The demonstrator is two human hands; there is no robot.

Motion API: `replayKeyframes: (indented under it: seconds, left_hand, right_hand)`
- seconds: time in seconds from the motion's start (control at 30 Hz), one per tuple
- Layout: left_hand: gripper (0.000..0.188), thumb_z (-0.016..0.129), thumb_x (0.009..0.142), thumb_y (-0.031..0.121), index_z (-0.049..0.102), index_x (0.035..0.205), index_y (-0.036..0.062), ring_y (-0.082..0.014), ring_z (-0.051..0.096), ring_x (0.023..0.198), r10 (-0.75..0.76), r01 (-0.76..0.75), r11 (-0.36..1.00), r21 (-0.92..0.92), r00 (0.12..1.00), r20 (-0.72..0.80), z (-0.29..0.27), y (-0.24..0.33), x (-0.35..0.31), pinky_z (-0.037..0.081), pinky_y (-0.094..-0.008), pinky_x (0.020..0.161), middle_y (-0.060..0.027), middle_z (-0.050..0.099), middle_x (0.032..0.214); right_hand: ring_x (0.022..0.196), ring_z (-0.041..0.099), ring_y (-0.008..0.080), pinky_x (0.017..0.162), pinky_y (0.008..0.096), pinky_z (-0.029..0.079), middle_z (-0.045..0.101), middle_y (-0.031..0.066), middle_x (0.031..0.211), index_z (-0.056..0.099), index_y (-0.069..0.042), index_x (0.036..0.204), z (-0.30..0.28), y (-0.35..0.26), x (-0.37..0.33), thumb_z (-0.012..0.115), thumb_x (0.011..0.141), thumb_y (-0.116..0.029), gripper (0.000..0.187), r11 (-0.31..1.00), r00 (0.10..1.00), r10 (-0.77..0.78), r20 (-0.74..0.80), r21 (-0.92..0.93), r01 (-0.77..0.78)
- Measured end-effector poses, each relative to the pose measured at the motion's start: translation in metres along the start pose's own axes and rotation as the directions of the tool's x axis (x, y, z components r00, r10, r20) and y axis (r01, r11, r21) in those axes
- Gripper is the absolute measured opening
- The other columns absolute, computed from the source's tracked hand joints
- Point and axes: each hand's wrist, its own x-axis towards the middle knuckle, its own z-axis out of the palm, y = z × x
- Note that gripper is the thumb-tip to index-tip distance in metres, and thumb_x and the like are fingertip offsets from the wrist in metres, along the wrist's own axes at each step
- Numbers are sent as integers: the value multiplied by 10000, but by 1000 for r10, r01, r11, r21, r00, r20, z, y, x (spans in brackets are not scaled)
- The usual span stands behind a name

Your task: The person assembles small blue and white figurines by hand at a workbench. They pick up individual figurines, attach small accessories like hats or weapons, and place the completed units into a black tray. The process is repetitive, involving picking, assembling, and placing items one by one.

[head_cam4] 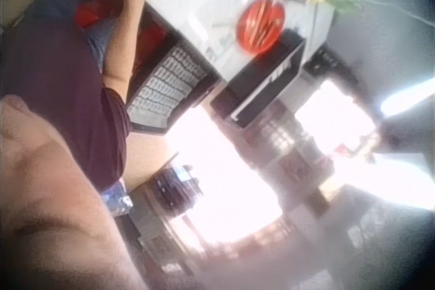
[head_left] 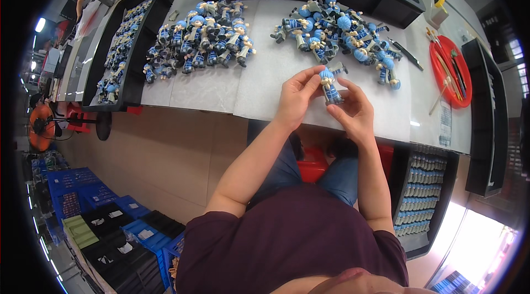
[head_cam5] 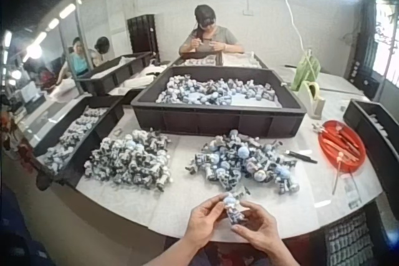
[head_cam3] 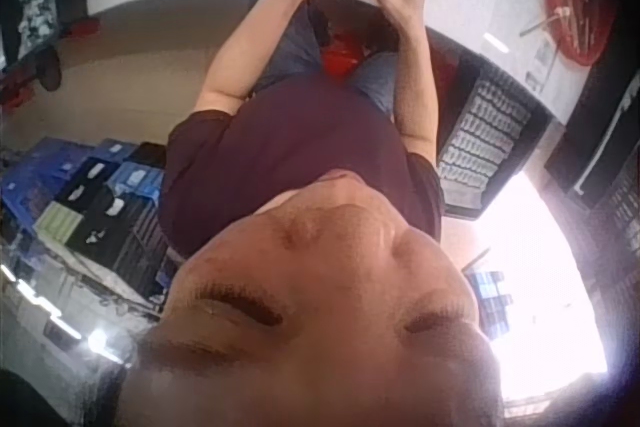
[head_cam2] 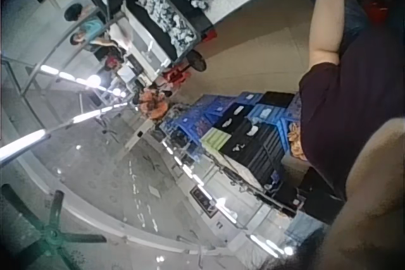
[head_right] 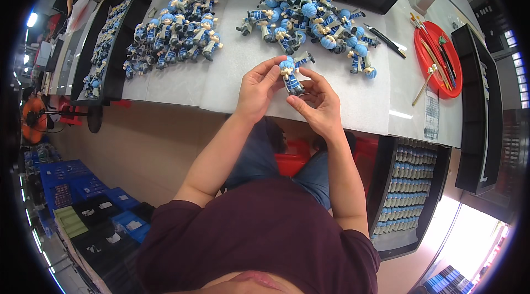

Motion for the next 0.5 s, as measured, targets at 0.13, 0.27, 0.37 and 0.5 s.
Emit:
replayKeyframes:
  seconds: [0.13, 0.27, 0.37, 0.5]
  left_hand:
    - [281, 486, 902, 161, 527, 1128, -1, -134, 563, 898, -2, 2, 1000, -16, 1000, 7, 1, 1, -1, 461, -306, 811, -73, 589, 1018]
    - [307, 520, 885, 183, 529, 1126, -7, -129, 559, 903, 30, -30, 1000, -4, 999, 12, 2, 2, -2, 458, -299, 809, -70, 590, 1014]
    - [307, 541, 873, 169, 534, 1121, -12, -129, 558, 910, 54, -55, 998, 38, 998, 14, 0, 0, -2, 451, -290, 812, -76, 593, 1020]
    - [286, 556, 858, 118, 543, 1110, -18, -140, 556, 931, 36, -36, 998, 50, 999, 5, -1, 5, -4, 435, -285, 834, -97, 595, 1037]
  right_hand:
    - [820, 565, 124, 704, 240, 482, 575, 89, 923, 442, -6, 1205, 0, -3, -1, 714, 704, -29, 570, 1000, 1000, 18, -5, 12, -18]
    - [839, 559, 122, 699, 241, 485, 550, 86, 949, 444, -5, 1202, 1, 1, -1, 712, 690, 8, 577, 1000, 999, -11, -37, 13, 11]
    - [832, 551, 119, 693, 241, 488, 525, 73, 957, 453, -10, 1196, -1, 5, -1, 701, 673, 53, 582, 999, 998, -25, -54, 27, 27]
    - [849, 526, 114, 692, 238, 477, 509, 54, 944, 475, -16, 1178, -1, 4, -1, 653, 670, 89, 548, 996, 994, -83, -67, 14, 84]
